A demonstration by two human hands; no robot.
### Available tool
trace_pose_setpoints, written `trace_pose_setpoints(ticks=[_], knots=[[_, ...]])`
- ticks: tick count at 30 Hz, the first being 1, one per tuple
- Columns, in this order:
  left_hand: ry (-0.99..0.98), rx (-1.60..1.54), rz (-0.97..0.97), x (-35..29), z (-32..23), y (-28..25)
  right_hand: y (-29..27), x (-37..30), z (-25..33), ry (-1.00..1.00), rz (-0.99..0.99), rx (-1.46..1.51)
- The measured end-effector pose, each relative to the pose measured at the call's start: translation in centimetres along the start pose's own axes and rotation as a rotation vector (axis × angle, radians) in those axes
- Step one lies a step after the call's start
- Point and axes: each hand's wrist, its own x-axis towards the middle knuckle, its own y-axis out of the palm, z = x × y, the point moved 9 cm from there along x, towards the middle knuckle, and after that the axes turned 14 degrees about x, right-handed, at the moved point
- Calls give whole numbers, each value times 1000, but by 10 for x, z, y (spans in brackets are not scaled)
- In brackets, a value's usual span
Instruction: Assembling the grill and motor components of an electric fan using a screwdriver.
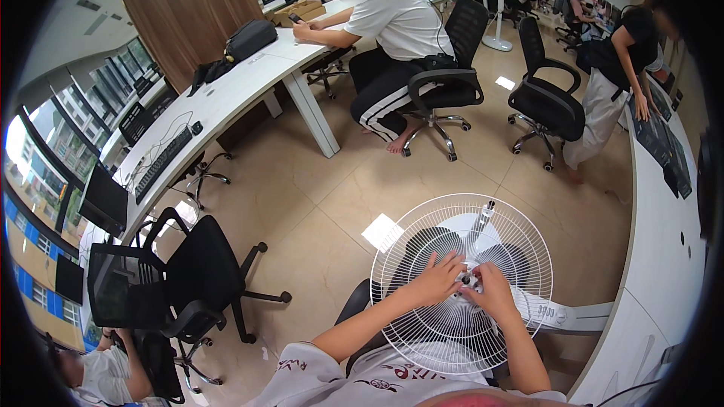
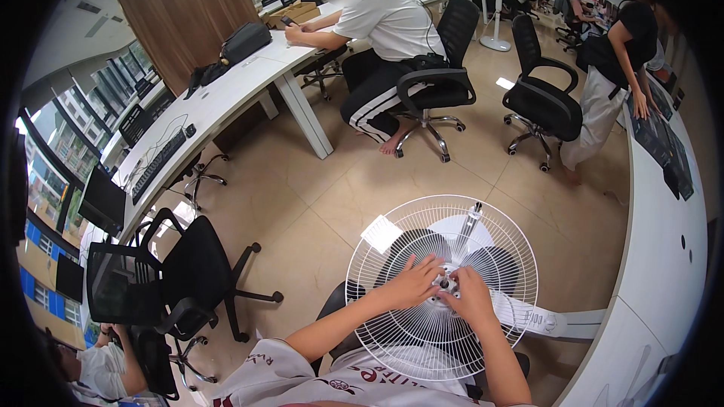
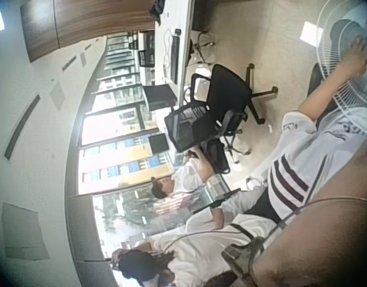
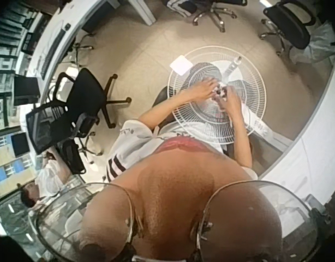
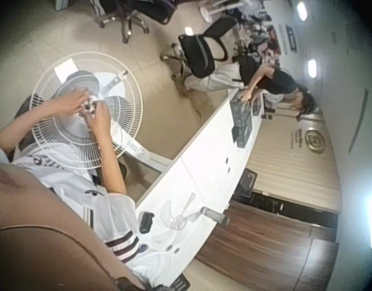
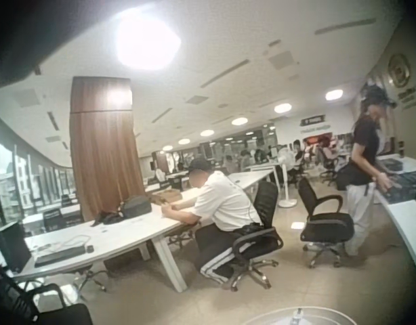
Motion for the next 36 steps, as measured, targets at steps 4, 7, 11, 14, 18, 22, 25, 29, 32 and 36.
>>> trace_pose_setpoints(ticks=[4,7,11,14,18,22,25,29,32,36], knots=[[-19,-1,17,-4,2,-2,-1,1,8,-72,-9,123],[-48,-6,23,-8,5,-4,5,4,9,-75,38,140],[-90,-29,39,-16,11,-3,14,8,8,-21,17,10],[-118,-33,27,-22,16,-3,19,12,18,-52,12,-42],[-159,-34,22,-32,23,-2,22,18,26,-31,73,48],[-199,-33,-36,-42,27,-7,26,23,29,-80,144,107],[-205,9,-50,-46,29,-10,30,27,19,-38,145,84],[-233,17,-48,-53,35,-11,35,30,21,-127,121,54],[-240,-32,-43,-56,36,-10,34,32,22,-112,94,75],[-248,-31,-55,-56,35,-10,30,31,28,-134,82,120]])
